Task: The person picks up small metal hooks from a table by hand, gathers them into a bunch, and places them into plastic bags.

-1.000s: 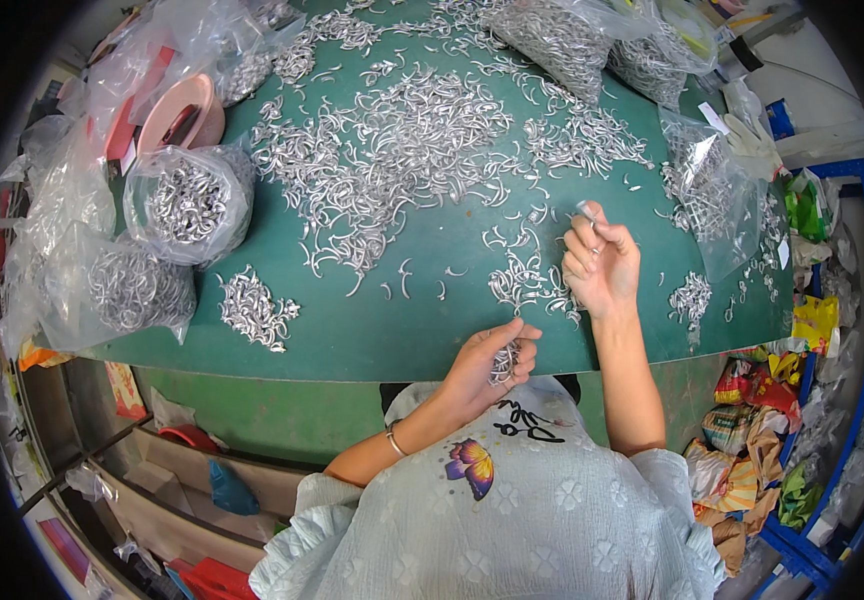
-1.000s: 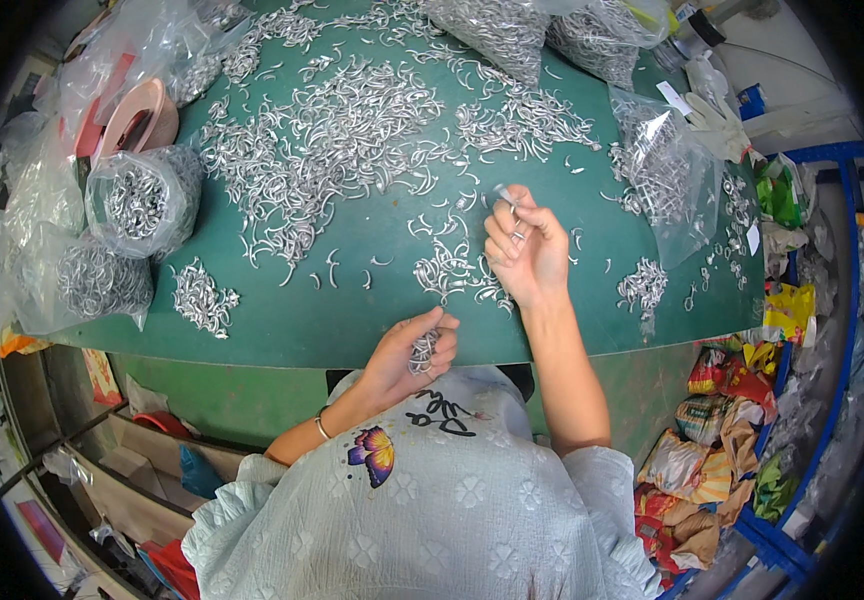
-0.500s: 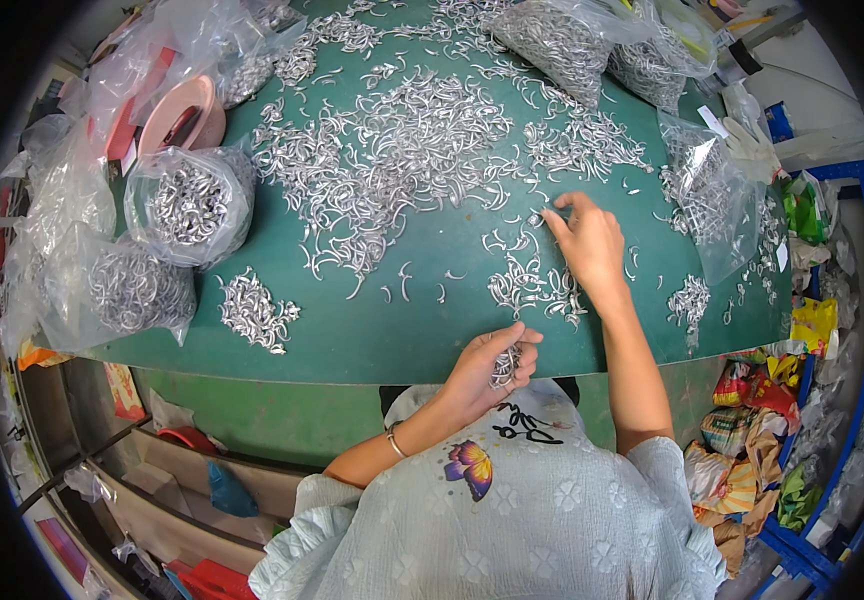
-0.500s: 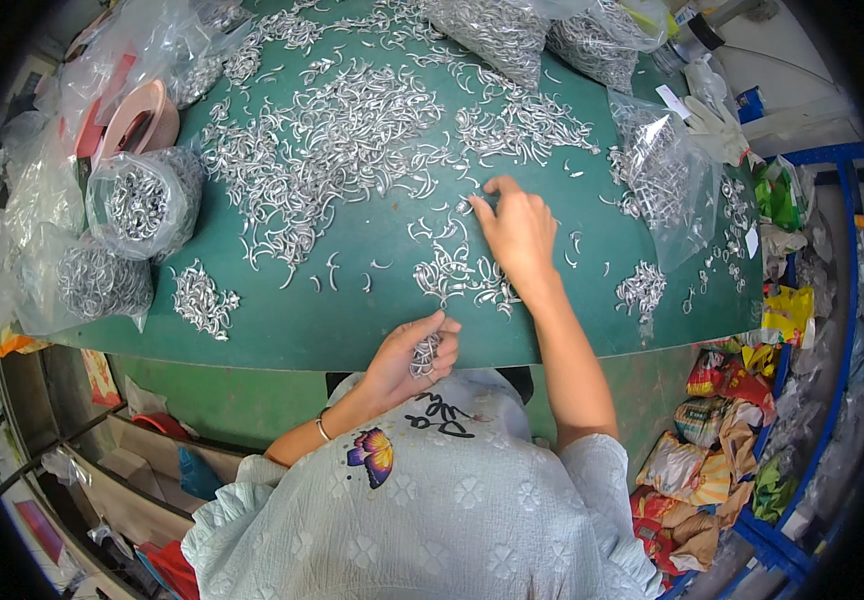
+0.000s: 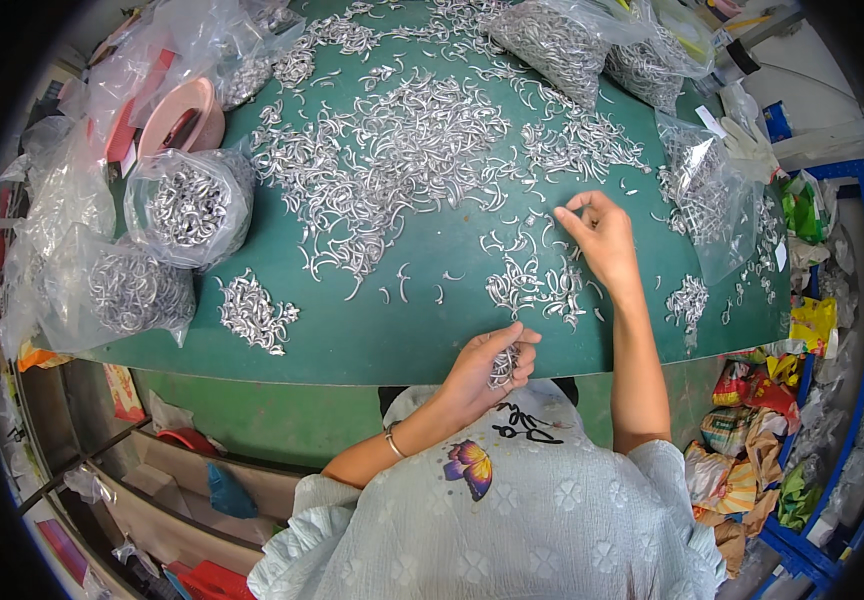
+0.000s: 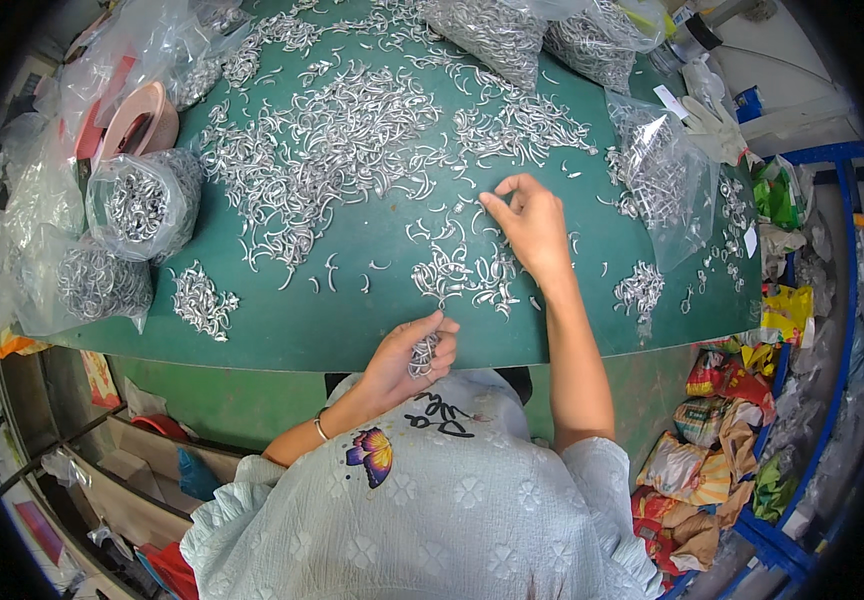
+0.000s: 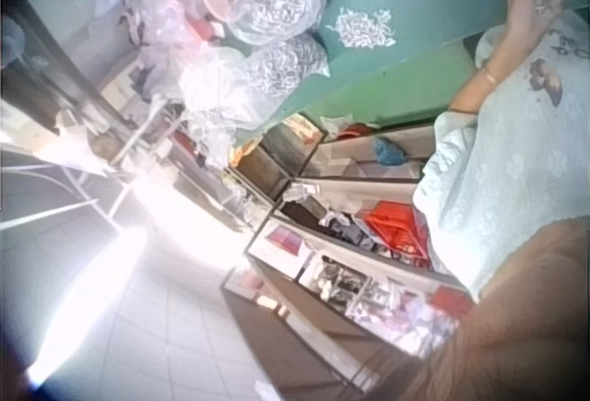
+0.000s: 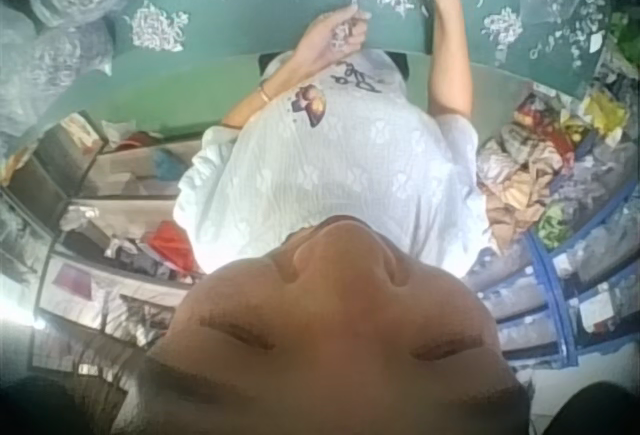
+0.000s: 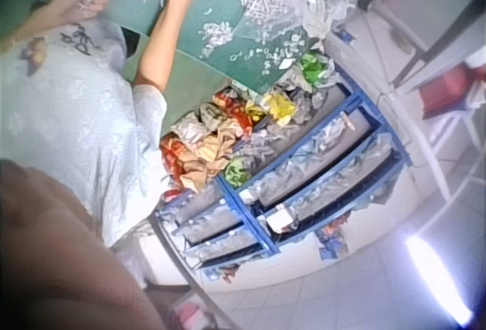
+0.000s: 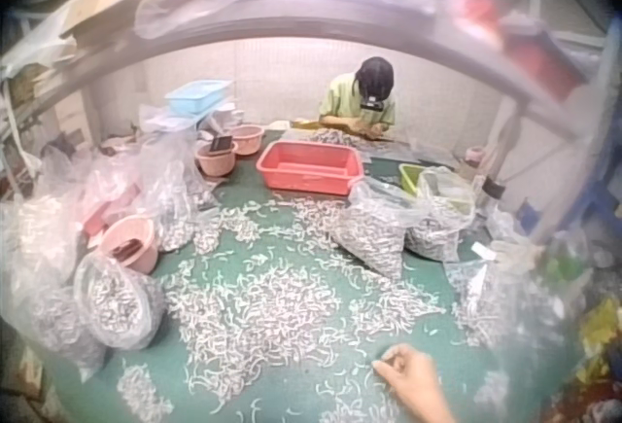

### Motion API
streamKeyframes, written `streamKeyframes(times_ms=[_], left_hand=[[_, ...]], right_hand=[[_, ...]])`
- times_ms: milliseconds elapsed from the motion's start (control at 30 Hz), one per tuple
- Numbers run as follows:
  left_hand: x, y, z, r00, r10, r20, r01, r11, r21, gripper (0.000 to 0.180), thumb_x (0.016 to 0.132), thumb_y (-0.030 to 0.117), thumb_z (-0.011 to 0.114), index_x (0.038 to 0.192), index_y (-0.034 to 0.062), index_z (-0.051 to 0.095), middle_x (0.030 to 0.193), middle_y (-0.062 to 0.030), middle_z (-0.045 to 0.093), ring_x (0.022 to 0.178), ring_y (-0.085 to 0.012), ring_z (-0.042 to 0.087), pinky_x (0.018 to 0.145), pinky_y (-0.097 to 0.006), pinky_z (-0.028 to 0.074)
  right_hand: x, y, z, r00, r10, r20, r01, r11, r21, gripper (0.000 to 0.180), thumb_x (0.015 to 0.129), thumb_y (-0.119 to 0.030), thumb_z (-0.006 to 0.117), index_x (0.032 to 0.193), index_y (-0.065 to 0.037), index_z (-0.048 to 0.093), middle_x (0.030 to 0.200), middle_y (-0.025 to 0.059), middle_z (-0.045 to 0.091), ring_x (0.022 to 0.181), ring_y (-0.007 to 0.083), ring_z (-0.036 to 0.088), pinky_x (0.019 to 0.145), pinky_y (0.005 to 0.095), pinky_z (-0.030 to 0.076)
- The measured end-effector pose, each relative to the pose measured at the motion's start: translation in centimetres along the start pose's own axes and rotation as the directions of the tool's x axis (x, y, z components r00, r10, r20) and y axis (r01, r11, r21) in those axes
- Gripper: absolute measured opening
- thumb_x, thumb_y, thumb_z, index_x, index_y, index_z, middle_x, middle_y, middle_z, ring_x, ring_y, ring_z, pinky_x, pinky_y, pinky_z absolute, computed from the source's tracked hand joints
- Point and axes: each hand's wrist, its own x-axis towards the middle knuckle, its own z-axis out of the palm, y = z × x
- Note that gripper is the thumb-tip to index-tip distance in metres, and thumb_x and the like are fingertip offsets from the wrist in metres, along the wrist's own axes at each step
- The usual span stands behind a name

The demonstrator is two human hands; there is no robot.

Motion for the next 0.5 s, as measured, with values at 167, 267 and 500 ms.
streamKeyframes(times_ms=[167, 267, 500], left_hand=[[-0.3, 0.1, -0.2, 1.0, 0.005, -0.015, -0.005, 1.0, -0.007, 0.026, 0.09, 0.025, 0.046, 0.092, 0.0011, 0.055, 0.063, -0.0029, 0.045, 0.055, -0.011, 0.04, 0.049, -0.022, 0.032], [-0.2, 0.1, -0.2, 1.0, 0.002, -0.019, -0.002, 1.0, -0.001, 0.026, 0.09, 0.026, 0.046, 0.092, 0.0013, 0.055, 0.063, -0.0028, 0.045, 0.055, -0.011, 0.04, 0.049, -0.022, 0.032], [-0.2, 0.1, -0.3, 1.0, 0.009, -0.018, -0.01, 1.0, -0.016, 0.025, 0.09, 0.025, 0.047, 0.092, 0.0014, 0.055, 0.064, -0.0028, 0.045, 0.055, -0.0112, 0.04, 0.049, -0.023, 0.032]], right_hand=[[-1.4, -2.0, 1.7, 0.993, 0.118, -0.021, -0.115, 0.889, -0.444, 0.028, 0.075, -0.031, 0.064, 0.079, -0.005, 0.058, 0.068, 0.0167, 0.061, 0.068, 0.0371, 0.059, 0.059, 0.0434, 0.046], [-1.4, -1.5, 2.3, 0.998, 0.064, 0.001, -0.06, 0.938, -0.342, 0.021, 0.075, -0.023, 0.062, 0.076, -0.002, 0.059, 0.061, 0.0154, 0.059, 0.056, 0.0317, 0.058, 0.052, 0.0392, 0.044], [-1.3, -1.6, 0.6, 0.996, 0.066, -0.06, -0.082, 0.946, -0.312, 0.024, 0.074, -0.025, 0.063, 0.075, -0.001, 0.06, 0.059, 0.0165, 0.059, 0.055, 0.031, 0.058, 0.051, 0.0391, 0.044]])
